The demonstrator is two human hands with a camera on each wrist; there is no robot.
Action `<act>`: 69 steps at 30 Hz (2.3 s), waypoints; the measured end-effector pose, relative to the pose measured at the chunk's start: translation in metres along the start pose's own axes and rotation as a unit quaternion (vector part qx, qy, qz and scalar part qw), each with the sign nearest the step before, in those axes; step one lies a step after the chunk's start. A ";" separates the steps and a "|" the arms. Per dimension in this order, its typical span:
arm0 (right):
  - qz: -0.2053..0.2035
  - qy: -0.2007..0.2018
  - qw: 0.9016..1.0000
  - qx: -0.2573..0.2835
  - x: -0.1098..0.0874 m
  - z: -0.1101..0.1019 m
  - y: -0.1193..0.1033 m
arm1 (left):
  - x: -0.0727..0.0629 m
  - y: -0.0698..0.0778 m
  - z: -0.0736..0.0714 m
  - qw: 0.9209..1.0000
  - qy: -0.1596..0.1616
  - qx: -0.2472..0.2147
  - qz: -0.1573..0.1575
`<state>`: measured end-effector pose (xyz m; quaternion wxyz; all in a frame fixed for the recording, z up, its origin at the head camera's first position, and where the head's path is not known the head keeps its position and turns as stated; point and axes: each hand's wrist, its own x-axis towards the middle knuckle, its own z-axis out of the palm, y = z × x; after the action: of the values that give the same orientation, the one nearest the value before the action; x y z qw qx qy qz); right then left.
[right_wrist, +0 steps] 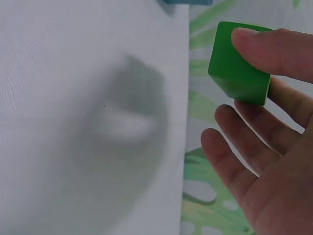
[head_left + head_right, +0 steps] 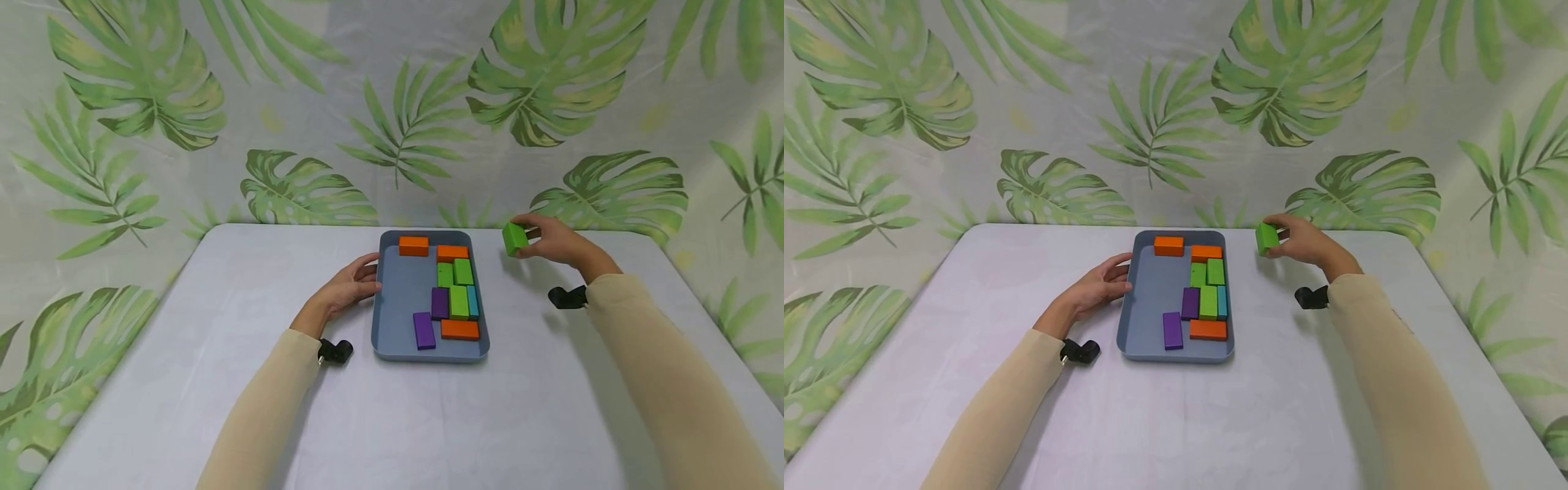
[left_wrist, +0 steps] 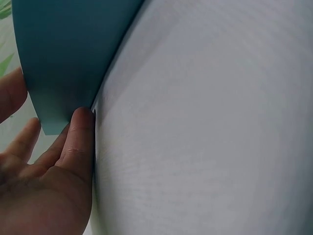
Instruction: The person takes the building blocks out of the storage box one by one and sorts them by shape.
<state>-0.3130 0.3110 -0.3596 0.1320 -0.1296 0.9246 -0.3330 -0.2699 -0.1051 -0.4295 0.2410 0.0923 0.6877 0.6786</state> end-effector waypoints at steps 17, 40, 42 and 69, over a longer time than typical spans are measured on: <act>0.020 -0.024 0.999 0.029 0.010 0.018 0.016 | 0.001 0.001 0.001 1.000 0.003 0.008 -0.005; 0.038 -0.030 0.999 0.004 0.027 0.041 0.005 | -0.001 0.002 0.002 1.000 0.002 0.018 -0.007; 0.037 -0.026 0.999 -0.003 0.028 0.043 0.005 | -0.001 0.001 0.002 1.000 0.001 0.020 -0.006; 0.035 -0.053 0.998 -0.007 0.029 0.047 0.001 | -0.002 0.000 0.001 1.000 0.005 0.021 -0.008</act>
<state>-0.3249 0.2749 -0.3997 0.1912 -0.1154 0.9228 -0.3139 -0.2679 -0.1054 -0.4289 0.2413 0.0885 0.7038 0.6623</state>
